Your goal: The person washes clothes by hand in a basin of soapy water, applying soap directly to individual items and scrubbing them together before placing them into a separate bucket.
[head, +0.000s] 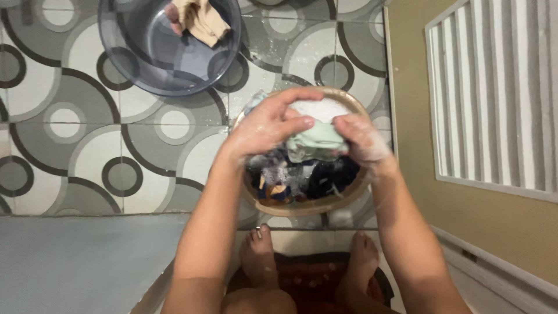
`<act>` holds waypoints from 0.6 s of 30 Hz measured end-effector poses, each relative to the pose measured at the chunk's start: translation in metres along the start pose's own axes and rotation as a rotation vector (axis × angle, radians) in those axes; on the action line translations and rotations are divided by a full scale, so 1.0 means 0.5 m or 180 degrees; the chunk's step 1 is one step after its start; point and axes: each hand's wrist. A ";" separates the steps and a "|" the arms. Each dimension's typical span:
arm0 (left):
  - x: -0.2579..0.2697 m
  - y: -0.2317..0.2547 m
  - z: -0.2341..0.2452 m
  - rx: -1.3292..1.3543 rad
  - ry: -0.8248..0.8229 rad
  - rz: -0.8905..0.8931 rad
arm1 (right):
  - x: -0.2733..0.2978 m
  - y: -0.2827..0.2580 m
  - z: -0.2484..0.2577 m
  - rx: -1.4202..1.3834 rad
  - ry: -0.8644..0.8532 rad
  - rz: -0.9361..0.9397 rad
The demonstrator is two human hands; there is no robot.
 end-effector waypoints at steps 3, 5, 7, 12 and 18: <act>-0.001 -0.066 0.065 -0.0549 -0.0074 0.0233 | 0.008 -0.042 -0.005 0.0106 -0.0203 0.1202; -0.009 -0.151 0.096 -0.0409 -0.0274 -0.0025 | 0.020 -0.055 -0.023 -0.0434 -0.0475 0.0997; -0.015 -0.226 0.104 0.0437 -0.0491 -0.0638 | 0.020 -0.065 -0.051 -0.1099 -0.0811 0.0909; -0.004 -0.227 0.043 0.2510 -0.0095 0.0154 | 0.028 -0.077 -0.130 -0.2352 -0.1349 0.0753; -0.011 -0.155 -0.072 0.3474 0.0636 0.1017 | -0.022 0.032 -0.159 0.1372 0.1455 0.2045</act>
Point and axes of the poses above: each hand's wrist, its own x-axis away from the middle knuckle, its own z-axis out of the back of the hand, y = z × x, and after that the axes turned 10 degrees about y, right-handed
